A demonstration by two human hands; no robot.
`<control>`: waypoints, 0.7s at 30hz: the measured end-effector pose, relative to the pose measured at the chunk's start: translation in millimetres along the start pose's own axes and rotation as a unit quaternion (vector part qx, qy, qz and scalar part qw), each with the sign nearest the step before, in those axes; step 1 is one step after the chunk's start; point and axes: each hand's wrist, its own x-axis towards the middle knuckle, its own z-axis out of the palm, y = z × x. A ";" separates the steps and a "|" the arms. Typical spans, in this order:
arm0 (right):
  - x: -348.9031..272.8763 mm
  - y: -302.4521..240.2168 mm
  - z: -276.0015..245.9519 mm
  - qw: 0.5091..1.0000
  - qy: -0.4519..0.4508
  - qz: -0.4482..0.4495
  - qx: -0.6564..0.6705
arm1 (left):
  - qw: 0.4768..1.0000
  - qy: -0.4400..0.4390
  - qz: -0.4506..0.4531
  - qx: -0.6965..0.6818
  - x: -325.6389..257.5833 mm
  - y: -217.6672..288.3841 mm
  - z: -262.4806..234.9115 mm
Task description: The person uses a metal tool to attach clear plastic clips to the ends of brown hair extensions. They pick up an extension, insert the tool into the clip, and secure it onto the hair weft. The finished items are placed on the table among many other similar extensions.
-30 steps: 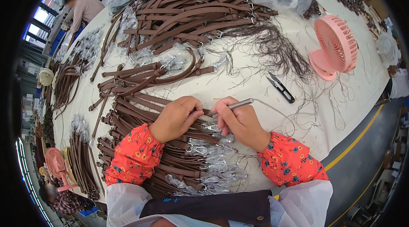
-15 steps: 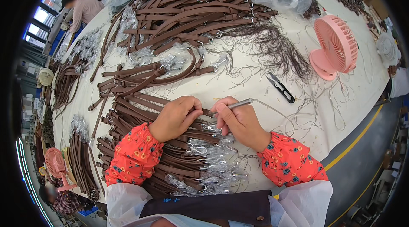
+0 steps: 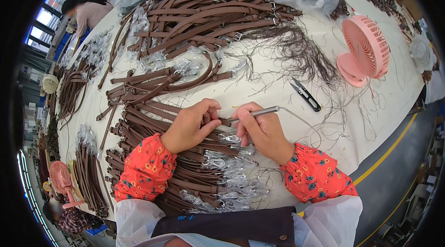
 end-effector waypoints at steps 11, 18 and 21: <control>1.1 0.8 0.7 1.000 -0.001 0.001 -0.004 | 0.999 -0.007 0.023 0.033 3.0 -5.2 -1.8; 1.2 0.4 0.9 1.000 -0.004 0.006 -0.006 | 0.999 -0.030 0.026 0.037 1.7 -0.5 -6.8; 1.3 1.5 0.6 1.000 -0.006 0.002 -0.006 | 0.998 -0.037 0.033 0.042 1.9 -0.5 -7.5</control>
